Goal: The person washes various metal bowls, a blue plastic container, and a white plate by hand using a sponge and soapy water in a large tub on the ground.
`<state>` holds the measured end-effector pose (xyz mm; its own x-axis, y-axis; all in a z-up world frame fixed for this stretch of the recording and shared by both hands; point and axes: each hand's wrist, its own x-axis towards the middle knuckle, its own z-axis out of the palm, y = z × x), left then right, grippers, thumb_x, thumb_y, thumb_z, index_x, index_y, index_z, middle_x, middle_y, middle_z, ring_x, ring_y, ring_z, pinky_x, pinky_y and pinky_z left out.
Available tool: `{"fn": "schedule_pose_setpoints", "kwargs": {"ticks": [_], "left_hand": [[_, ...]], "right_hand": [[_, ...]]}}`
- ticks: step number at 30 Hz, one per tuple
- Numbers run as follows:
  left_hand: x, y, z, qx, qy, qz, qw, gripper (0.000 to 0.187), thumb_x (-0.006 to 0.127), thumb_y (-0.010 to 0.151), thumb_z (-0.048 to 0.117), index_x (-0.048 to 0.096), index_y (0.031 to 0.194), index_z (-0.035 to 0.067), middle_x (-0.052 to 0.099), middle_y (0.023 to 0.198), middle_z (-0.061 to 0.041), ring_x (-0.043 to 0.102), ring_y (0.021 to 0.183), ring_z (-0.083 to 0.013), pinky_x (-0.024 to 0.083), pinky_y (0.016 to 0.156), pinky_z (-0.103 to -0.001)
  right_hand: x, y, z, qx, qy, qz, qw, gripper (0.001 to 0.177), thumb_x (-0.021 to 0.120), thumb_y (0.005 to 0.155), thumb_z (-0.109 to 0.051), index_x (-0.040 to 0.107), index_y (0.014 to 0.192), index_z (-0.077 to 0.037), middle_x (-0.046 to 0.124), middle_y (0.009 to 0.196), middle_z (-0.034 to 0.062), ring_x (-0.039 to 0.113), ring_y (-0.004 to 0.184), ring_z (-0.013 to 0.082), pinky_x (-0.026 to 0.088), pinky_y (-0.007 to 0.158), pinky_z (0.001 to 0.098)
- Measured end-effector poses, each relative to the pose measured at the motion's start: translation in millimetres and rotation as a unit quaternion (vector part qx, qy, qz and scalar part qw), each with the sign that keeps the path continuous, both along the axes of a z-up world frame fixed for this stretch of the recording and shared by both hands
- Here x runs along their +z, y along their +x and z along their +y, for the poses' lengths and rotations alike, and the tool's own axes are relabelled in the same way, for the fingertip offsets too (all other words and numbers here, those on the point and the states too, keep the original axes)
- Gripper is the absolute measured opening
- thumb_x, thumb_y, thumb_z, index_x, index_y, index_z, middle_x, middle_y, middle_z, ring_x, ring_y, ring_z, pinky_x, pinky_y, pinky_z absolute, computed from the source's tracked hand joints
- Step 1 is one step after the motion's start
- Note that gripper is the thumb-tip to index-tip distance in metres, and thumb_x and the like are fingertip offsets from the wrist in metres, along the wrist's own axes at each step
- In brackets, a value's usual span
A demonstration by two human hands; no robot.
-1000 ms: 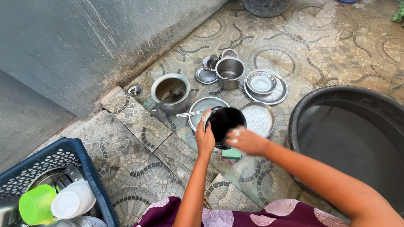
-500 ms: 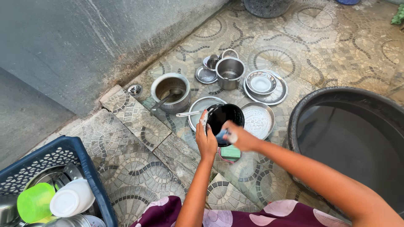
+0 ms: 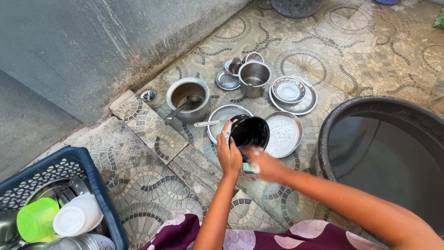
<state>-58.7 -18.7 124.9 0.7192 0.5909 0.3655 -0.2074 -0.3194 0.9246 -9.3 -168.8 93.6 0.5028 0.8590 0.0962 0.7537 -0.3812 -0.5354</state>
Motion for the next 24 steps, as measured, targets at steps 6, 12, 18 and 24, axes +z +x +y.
{"fn": "schedule_pose_setpoints", "kwargs": {"ticks": [6, 12, 18, 24], "left_hand": [[-8.9, -5.5, 0.0, 0.009, 0.012, 0.057, 0.998, 0.053, 0.05, 0.093, 0.005, 0.06, 0.143, 0.021, 0.063, 0.123, -0.015, 0.065, 0.114, -0.0368, 0.05, 0.099, -0.044], [-50.9, 8.3, 12.5, 0.065, 0.114, 0.259, 0.957, 0.063, 0.059, 0.09, 0.01, 0.05, 0.146, 0.038, 0.06, 0.127, -0.015, 0.064, 0.106, -0.0427, 0.051, 0.083, -0.053], [-76.7, 13.7, 30.5, 0.084, -0.02, 0.298, 0.951, 0.06, 0.054, 0.095, 0.011, 0.047, 0.148, 0.039, 0.059, 0.128, -0.015, 0.066, 0.103, -0.0414, 0.05, 0.083, -0.052], [-90.5, 27.0, 27.5, 0.065, -0.033, 0.231, 0.97, 0.058, 0.051, 0.097, 0.009, 0.048, 0.148, 0.036, 0.059, 0.131, -0.017, 0.063, 0.113, -0.0417, 0.05, 0.089, -0.049]], "right_hand": [[-16.1, 10.2, -16.4, 0.087, -0.011, -0.12, 0.989, 0.051, 0.065, 0.085, -0.007, 0.052, 0.133, -0.002, 0.051, 0.14, 0.0211, 0.056, 0.125, 0.0385, 0.049, 0.1, 0.0445], [-58.3, 76.5, -57.0, 0.091, -0.086, -0.212, 0.969, 0.035, 0.058, 0.089, -0.008, 0.063, 0.123, -0.007, 0.064, 0.126, 0.0114, 0.064, 0.116, 0.0325, 0.054, 0.096, 0.0412], [-158.1, 64.3, -62.9, -0.228, -0.125, 0.041, 0.965, 0.051, 0.069, 0.081, -0.008, 0.063, 0.131, -0.009, 0.068, 0.122, 0.0179, 0.065, 0.113, 0.0364, 0.053, 0.096, 0.0447], [-269.5, 50.1, -56.6, -0.204, -0.058, 0.042, 0.976, 0.058, 0.064, 0.075, -0.001, 0.063, 0.133, -0.004, 0.064, 0.133, 0.0231, 0.062, 0.124, 0.0382, 0.05, 0.104, 0.045]]}}
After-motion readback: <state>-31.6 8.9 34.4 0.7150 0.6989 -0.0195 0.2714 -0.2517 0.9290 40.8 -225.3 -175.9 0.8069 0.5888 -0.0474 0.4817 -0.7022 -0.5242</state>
